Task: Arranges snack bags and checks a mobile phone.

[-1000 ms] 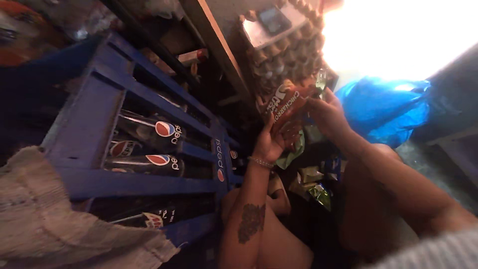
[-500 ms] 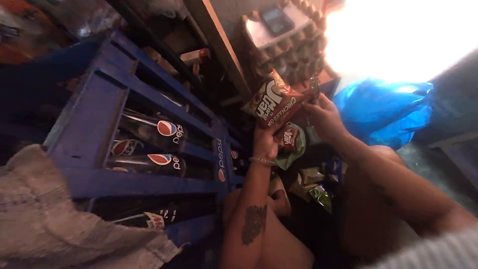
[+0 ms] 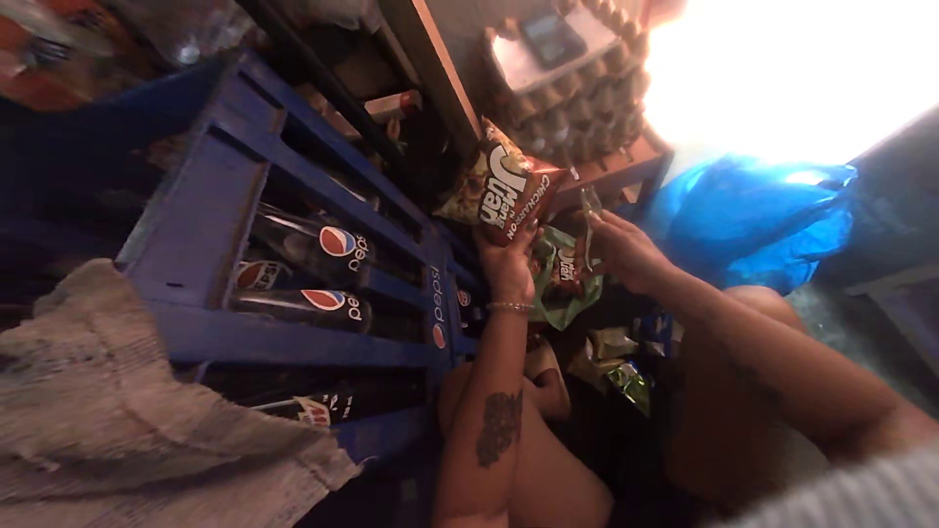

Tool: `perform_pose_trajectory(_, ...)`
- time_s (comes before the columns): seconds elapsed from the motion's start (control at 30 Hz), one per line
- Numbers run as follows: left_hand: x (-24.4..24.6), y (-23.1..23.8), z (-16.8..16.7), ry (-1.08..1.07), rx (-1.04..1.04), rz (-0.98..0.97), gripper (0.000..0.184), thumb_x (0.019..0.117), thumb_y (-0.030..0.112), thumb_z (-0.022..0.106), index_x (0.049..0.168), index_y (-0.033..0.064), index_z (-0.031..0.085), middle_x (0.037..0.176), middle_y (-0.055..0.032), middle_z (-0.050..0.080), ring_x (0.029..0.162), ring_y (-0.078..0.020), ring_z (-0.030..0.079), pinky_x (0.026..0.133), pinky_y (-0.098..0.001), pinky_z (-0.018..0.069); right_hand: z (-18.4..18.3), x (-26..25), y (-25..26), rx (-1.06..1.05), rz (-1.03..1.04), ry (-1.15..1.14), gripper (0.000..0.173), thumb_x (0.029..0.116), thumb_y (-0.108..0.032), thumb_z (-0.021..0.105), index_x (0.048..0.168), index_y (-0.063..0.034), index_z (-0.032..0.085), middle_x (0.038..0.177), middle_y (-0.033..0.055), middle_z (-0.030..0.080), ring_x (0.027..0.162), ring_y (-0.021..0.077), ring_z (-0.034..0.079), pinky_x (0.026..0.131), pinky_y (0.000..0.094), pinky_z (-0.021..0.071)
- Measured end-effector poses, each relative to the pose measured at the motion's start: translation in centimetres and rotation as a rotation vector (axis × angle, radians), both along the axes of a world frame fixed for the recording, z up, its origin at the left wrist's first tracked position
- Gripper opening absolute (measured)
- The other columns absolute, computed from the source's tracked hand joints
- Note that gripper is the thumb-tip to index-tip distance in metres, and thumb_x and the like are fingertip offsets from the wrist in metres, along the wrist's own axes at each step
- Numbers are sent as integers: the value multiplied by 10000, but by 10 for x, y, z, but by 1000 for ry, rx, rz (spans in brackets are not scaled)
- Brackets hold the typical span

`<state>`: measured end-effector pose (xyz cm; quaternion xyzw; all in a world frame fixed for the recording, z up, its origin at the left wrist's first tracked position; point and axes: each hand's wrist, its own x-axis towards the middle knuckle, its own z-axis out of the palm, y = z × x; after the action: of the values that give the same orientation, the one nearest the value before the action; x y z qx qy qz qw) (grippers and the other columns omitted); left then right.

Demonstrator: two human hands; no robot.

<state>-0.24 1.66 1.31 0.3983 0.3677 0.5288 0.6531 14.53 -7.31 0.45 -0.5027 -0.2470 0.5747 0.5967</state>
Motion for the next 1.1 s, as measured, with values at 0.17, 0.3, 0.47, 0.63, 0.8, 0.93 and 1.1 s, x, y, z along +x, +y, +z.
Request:
perform_pose_trajectory(0.17, -2, 2, -2, -21, 7, 13, 751, 886, -136, 666, 1496, 81, 286, 1265, -147, 594, 970, -228, 691, 802, -368, 617, 0, -3, -2, -16, 92, -43, 341, 1128, -291, 374, 1355, -102, 544, 822, 81, 669, 708, 190, 685, 656, 349, 609)
perform_pose_trajectory(0.3, -2, 3, -1, -33, 5, 16, 736, 893, -126, 665, 1494, 82, 296, 1238, -143, 602, 948, -226, 692, 800, -369, 616, -1, -4, -2, -7, 134, -98, 314, 1116, -263, 422, 1340, -77, 539, 828, 80, 664, 714, 178, 685, 672, 339, 609)
perform_pose_trajectory(0.47, -2, 2, 0, -28, 2, 28, 725, 891, -139, 649, 1489, 80, 303, 1238, -141, 587, 958, -222, 681, 799, -371, 612, 0, -7, -2, -23, 200, -161, 304, 1105, -244, 455, 1343, -74, 537, 821, 70, 658, 703, 160, 666, 663, 316, 588)
perform_pose_trajectory(0.63, -2, 2, 1, -39, -2, 17, 751, 871, -167, 648, 1484, 94, 301, 1265, -135, 563, 994, -224, 676, 813, -374, 615, 2, -9, -4, -27, 253, -223, 300, 1093, -225, 488, 1344, -65, 532, 872, 61, 665, 739, 142, 664, 671, 303, 575)
perform_pose_trajectory(0.8, -2, 2, 0, -18, -10, 9, 735, 877, -159, 645, 1485, 84, 311, 1230, -139, 579, 939, -221, 680, 786, -366, 614, 2, -11, -4, -16, 258, -269, 274, 1068, -195, 544, 1305, -59, 556, 859, 31, 646, 705, 92, 627, 662, 265, 552)
perform_pose_trajectory(0.93, -3, 2, 0, -14, -34, -12, 704, 910, -142, 585, 1509, 85, 292, 1260, -143, 572, 966, -221, 673, 799, -367, 604, -2, -10, -3, -13, 254, -327, 306, 1044, -174, 586, 1326, -55, 576, 874, 35, 621, 700, 83, 587, 655, 245, 518)
perform_pose_trajectory(1.1, -2, 0, 2, -4, -38, -28, 691, 902, -158, 563, 1499, 73, 305, 1305, -153, 537, 1058, -242, 657, 862, -401, 606, -5, -10, -3, -4, 247, -323, 303, 1027, -181, 618, 1295, -45, 586, 839, 35, 619, 676, 79, 577, 635, 240, 509)
